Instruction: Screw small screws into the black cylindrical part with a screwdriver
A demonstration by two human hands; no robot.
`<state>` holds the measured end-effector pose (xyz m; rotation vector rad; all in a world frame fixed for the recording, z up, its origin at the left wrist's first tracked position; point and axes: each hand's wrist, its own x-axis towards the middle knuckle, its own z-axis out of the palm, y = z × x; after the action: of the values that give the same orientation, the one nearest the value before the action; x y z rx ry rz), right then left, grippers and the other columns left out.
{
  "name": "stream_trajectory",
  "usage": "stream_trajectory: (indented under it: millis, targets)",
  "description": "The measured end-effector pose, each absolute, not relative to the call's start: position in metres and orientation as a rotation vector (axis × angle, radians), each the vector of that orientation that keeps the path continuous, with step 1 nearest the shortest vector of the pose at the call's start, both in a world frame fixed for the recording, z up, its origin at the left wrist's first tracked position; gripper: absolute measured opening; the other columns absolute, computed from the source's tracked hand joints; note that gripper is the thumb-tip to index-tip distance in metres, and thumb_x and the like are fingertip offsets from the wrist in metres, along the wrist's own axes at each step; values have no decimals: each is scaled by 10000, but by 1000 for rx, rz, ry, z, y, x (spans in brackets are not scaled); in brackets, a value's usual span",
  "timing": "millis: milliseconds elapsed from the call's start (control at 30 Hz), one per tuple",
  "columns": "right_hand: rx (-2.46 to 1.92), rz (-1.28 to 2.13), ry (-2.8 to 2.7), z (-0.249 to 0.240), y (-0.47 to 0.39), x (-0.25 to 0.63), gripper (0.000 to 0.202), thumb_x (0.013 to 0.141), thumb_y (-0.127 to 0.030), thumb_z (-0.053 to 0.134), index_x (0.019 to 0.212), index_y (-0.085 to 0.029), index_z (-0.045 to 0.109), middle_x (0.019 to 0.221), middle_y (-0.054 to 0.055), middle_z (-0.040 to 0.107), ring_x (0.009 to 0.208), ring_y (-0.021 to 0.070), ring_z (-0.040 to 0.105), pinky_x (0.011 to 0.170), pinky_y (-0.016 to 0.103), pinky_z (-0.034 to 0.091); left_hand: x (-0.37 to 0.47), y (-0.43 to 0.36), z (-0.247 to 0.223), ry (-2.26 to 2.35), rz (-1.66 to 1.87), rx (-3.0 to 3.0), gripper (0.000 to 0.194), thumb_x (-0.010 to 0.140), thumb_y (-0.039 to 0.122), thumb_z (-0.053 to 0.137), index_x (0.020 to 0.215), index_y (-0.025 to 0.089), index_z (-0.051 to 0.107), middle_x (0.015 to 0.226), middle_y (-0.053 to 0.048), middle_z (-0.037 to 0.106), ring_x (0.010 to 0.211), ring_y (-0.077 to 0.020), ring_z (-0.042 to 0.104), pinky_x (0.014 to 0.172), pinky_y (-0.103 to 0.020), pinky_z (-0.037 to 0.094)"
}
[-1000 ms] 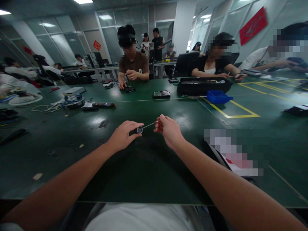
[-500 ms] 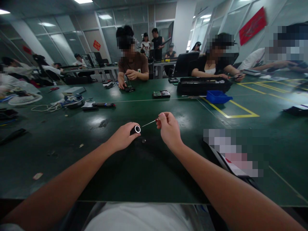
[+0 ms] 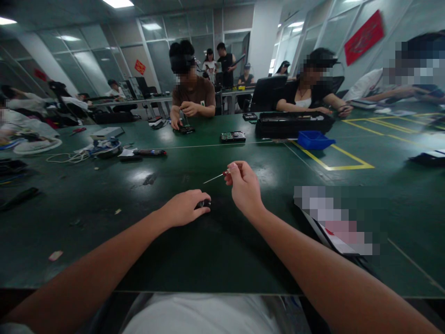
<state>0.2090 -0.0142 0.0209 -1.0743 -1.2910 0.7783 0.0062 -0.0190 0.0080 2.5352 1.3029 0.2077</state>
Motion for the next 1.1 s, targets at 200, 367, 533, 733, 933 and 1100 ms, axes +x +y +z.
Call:
stream_trajectory:
  millis: [200, 367, 533, 733, 933, 1100]
  targets:
    - [-1068, 791, -1291, 20, -14, 210, 239, 937, -453, 509, 934, -224, 575, 820, 27, 625, 714, 166, 597, 678, 337, 512, 5, -12, 5, 1238, 278, 2534, 253, 911, 412, 603, 1092, 254, 684, 1064, -50, 675, 947, -230, 635, 765, -327, 483]
    - [-1065, 793, -1283, 21, -14, 211, 233, 940, -454, 509, 929, -230, 574, 821, 22, 627, 719, 164, 600, 686, 335, 518, -6, -2, 6, 1337, 555, 2307, 257, 890, 393, 617, 1076, 241, 706, 1036, -39, 721, 937, -221, 657, 845, -355, 494]
    - [-1040, 817, -1262, 21, -13, 213, 220, 944, -435, 519, 919, -227, 584, 812, 18, 628, 709, 159, 593, 679, 333, 515, -33, 17, 16, 1450, 881, 1943, 273, 835, 368, 648, 1049, 222, 736, 956, -46, 714, 785, -170, 629, 733, -306, 492]
    - [-1007, 842, -1242, 19, -12, 213, 207, 944, -417, 538, 910, -221, 594, 800, 10, 629, 702, 150, 590, 656, 320, 495, -93, 27, 38, 1402, 1288, 1193, 256, 819, 257, 622, 1042, 152, 687, 900, -41, 641, 620, -99, 525, 439, -201, 257]
    - [-1012, 849, -1244, 18, -10, 216, 214, 947, -419, 534, 926, -219, 608, 808, 14, 638, 706, 153, 595, 639, 319, 486, -196, 11, 60, 1503, 1645, 719, 77, 900, 195, 512, 884, 140, 563, 709, 18, 531, 592, -89, 445, 480, -187, 287]
    - [-1013, 847, -1247, 17, -8, 216, 216, 948, -419, 530, 916, -219, 604, 807, 16, 640, 698, 151, 595, 628, 316, 483, -259, -20, 76, 1908, 1876, 544, 234, 944, 133, 316, 742, 140, 434, 589, 31, 433, 524, -100, 386, 478, -178, 298]
